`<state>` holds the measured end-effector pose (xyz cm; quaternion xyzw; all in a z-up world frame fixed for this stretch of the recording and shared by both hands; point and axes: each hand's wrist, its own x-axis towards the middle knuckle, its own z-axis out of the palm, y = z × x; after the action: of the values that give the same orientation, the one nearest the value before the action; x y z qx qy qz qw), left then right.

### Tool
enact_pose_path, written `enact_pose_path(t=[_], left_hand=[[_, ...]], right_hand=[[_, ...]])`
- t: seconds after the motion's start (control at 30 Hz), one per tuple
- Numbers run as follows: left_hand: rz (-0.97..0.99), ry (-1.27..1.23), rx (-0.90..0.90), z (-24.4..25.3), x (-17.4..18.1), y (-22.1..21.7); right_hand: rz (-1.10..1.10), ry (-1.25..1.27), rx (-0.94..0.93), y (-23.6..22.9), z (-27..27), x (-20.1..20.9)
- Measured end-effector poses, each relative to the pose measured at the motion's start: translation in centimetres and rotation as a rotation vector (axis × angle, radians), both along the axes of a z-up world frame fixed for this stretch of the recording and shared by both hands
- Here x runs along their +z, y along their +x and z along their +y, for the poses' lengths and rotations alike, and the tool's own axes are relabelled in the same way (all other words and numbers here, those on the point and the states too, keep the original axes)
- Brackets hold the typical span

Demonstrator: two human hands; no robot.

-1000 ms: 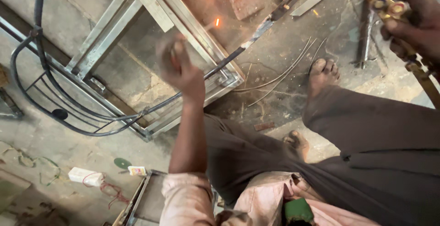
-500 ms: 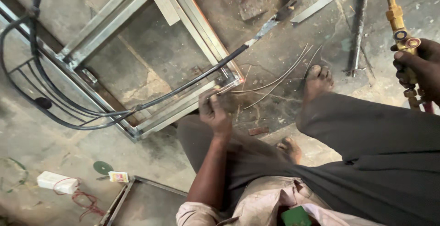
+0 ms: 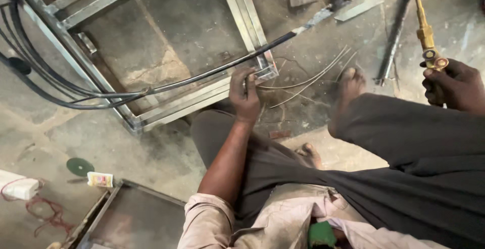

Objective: The person sits on the floor and uses a welding torch to join metal pieces on a rectangular frame. They position a small metal bar, apply the torch to create a weld, and then use a metal rod to add filler material to the joint.

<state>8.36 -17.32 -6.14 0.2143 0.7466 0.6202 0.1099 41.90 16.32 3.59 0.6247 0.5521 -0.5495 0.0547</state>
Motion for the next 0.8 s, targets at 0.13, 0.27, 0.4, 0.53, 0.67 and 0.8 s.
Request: enact_pose_path(t=[0.13, 0.27, 0.4, 0.53, 0.67, 0.8], left_hand=[[0.032, 0.013, -0.013, 0.9, -0.7, -0.7], [-0.091, 0.029, 0.082, 0.7, -1.6, -0.1], [-0.183, 0.043, 0.065, 1.3, -1.3, -0.5], [-0.002, -0.034, 0.097, 2.1, -1.0, -1.0], [0.028, -0.034, 0.042, 2.5, 0.1, -0.2], [-0.372, -0.066, -0.130, 3.9, 3.7, 2.7]], right_hand=[[-0.107, 0.249, 0.376, -0.5, 1.3, 0.9], [0.002, 0.072, 0.154, -0.1, -0.4, 1.0], [-0.130, 0.197, 0.273, -0.6, -0.9, 1.7], [-0.097, 0.171, 0.237, -0.5, 0.3, 1.9], [-0.040, 0.088, 0.180, 0.8, 0.7, 2.0], [-0.140, 0.099, 0.396, 0.2, 0.3, 2.7]])
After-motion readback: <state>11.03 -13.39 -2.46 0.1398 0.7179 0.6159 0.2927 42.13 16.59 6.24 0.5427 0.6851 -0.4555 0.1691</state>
